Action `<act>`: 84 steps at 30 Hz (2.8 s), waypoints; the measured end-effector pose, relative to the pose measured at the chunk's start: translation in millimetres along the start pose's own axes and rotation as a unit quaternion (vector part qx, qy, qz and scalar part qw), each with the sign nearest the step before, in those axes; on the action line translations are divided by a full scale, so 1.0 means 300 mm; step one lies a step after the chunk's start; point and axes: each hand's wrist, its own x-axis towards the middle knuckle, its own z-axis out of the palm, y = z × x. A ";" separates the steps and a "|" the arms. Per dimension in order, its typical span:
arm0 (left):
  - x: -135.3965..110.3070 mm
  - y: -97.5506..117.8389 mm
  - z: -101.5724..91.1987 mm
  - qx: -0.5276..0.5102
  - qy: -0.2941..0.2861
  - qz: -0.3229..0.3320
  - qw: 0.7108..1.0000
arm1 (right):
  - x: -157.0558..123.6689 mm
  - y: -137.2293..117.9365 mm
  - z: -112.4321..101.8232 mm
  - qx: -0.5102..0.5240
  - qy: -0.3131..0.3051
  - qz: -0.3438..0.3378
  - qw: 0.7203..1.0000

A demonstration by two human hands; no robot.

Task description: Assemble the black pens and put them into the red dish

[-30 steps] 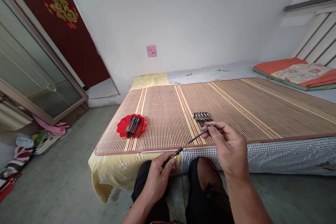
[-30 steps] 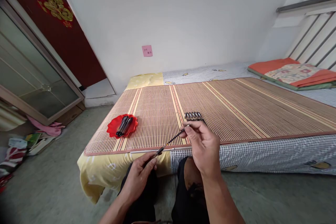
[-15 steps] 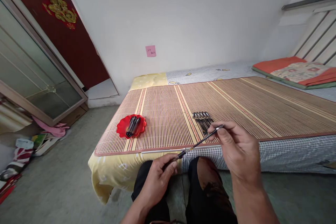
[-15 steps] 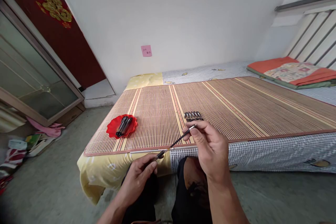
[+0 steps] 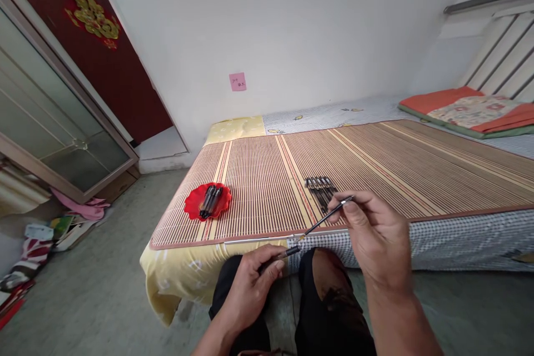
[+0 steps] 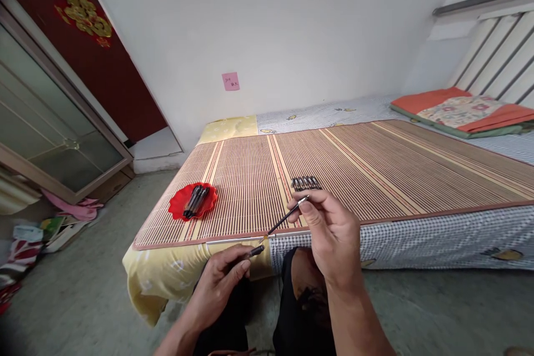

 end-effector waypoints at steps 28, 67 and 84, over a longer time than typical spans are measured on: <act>-0.008 -0.031 -0.002 -0.075 -0.024 -0.037 0.996 | -0.002 -0.013 0.003 -0.032 0.009 -0.015 0.999; 0.008 -0.029 0.096 -0.384 -0.018 -0.110 0.917 | -0.027 0.126 0.119 0.080 -0.261 0.213 0.938; 0.013 -0.086 0.105 -0.400 -0.014 -0.110 0.910 | -0.016 0.168 0.134 0.096 -0.271 0.255 0.923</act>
